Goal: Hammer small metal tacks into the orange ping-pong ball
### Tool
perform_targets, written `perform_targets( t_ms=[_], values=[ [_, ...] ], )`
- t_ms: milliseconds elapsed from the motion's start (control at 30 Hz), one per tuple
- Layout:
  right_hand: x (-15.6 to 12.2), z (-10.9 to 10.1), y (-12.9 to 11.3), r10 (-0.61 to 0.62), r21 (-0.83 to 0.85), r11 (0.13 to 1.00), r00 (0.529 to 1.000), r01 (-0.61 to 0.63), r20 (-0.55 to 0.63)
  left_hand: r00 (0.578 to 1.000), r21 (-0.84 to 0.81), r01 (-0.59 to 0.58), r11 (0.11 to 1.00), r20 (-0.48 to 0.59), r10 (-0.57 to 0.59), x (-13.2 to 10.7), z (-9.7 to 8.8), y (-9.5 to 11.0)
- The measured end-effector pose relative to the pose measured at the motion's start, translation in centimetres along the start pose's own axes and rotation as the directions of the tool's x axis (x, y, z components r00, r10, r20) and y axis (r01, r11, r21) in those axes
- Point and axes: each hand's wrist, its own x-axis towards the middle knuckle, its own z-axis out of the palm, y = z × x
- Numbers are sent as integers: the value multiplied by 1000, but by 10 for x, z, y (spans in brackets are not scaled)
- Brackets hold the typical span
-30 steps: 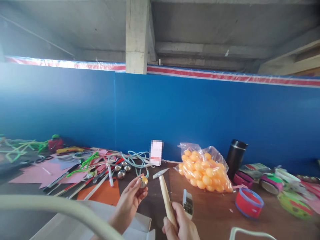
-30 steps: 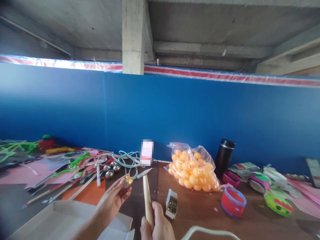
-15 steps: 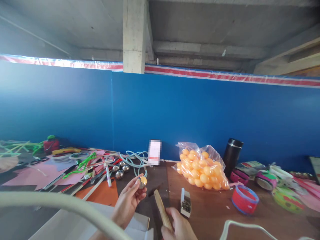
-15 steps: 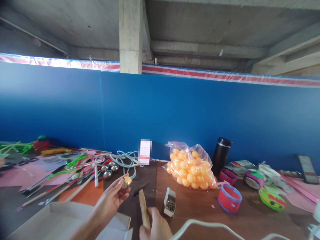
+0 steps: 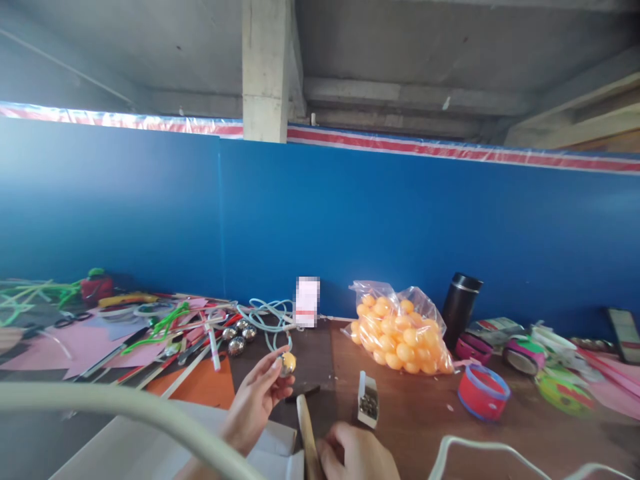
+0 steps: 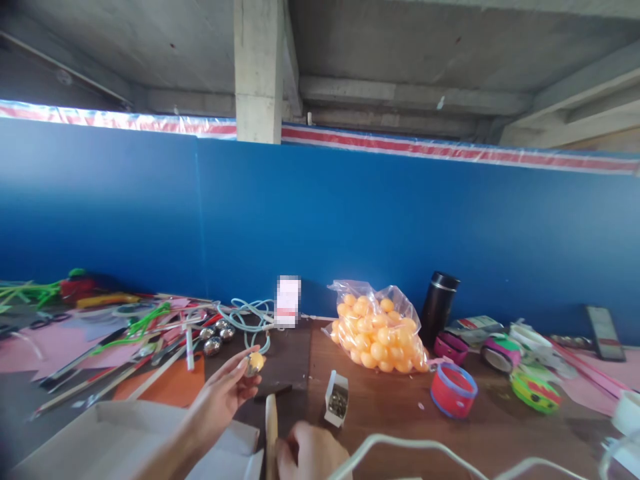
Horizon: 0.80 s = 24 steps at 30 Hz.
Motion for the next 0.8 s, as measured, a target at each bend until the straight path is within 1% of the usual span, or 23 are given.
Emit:
perform_targets(
  t_ms=[67, 133, 167, 200, 233, 300, 400, 533, 633, 800],
  values=[
    [4, -8, 6, -3, -10, 1000, 996, 2, -86, 1000, 8, 1, 1000, 15, -1, -2, 2, 2],
    [13, -20, 21, -4, 12, 1000, 986, 7, -166, 999, 20, 7, 1000, 37, -8, -4, 4, 4],
    [18, -26, 30, -1, 35, 999, 978, 8, -209, 999, 27, 12, 1000, 29, -13, -5, 5, 5],
    [23, -31, 40, 26, 59, 998, 970, -13, -242, 999, 36, 22, 999, 24, -23, -6, 6, 5],
    [28, -36, 50, 80, 84, 995, 961, -60, -266, 999, 42, 28, 999, 17, -29, -7, 7, 6],
    [36, -42, 67, 141, 104, 988, 944, -114, -298, 999, 55, 38, 998, 3, -38, -8, 8, 7],
    [40, -43, 76, 170, 97, 984, 945, -149, -281, 999, 69, 43, 997, -3, -43, -10, 10, 8],
    [41, -36, 66, 134, 68, 990, 962, -121, -238, 999, 84, 38, 996, 9, -38, -11, 12, 8],
    [45, -31, 59, 108, 25, 994, 973, -105, -205, 999, 87, 23, 996, 42, -27, -11, 11, 5],
    [55, -24, 58, 93, -52, 993, 982, -103, -162, 998, 125, 11, 992, 67, -20, -9, 7, -2]
  ],
)
